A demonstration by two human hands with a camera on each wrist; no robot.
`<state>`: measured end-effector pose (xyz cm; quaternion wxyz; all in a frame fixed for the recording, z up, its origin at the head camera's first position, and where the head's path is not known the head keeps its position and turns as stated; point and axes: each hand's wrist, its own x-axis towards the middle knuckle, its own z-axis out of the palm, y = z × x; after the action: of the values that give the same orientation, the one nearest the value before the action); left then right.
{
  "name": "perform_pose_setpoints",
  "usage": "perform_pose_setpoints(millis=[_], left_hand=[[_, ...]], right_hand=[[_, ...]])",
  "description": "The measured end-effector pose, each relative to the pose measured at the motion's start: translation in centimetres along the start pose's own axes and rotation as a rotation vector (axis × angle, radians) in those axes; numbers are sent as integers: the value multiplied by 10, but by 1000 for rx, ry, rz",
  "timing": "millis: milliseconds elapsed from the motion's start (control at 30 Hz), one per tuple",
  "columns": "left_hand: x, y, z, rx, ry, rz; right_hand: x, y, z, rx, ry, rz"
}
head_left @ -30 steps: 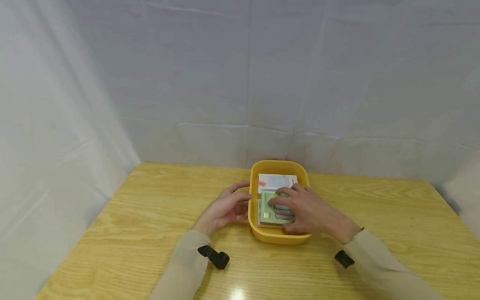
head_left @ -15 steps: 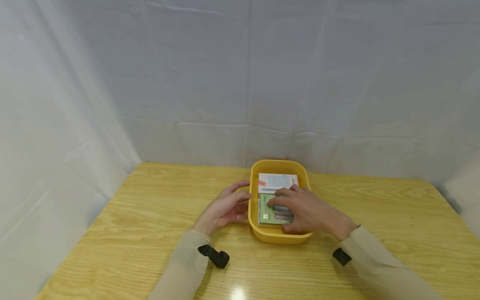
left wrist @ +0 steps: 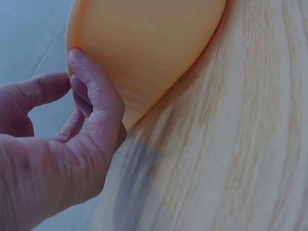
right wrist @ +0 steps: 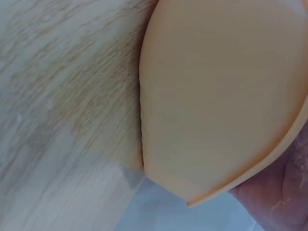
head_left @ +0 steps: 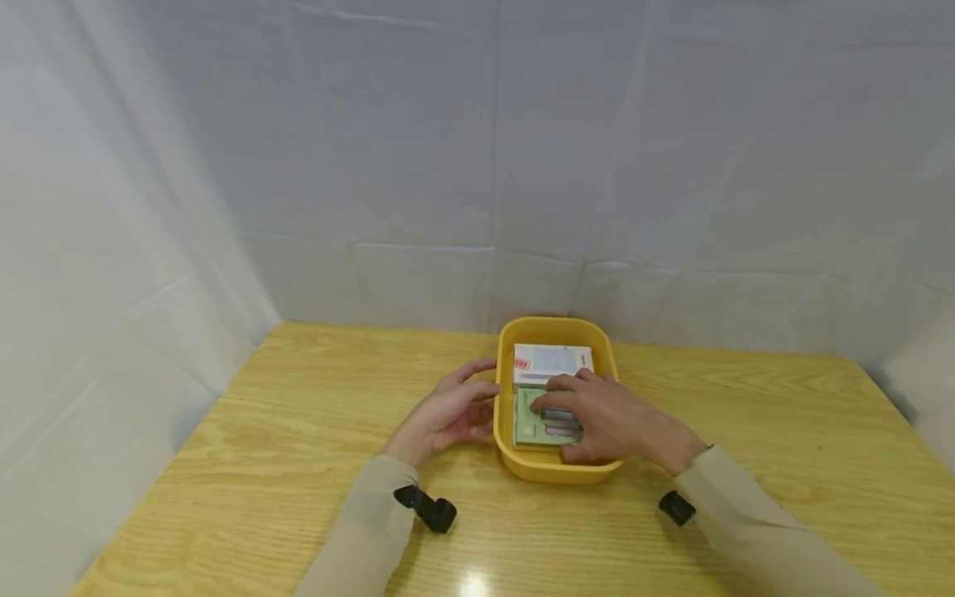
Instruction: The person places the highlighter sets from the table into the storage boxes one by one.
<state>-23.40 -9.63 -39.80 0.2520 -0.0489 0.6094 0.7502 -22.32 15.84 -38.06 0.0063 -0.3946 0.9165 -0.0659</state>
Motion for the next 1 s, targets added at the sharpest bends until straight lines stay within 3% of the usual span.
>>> perform_pose_setpoints(millis=[567, 1000], left_hand=[[1, 1, -1, 9, -10, -5], [3, -2, -2, 5, -5, 12]], right_hand=[[1, -1, -1, 28, -31, 20], [-2, 1, -2, 14, 6, 6]])
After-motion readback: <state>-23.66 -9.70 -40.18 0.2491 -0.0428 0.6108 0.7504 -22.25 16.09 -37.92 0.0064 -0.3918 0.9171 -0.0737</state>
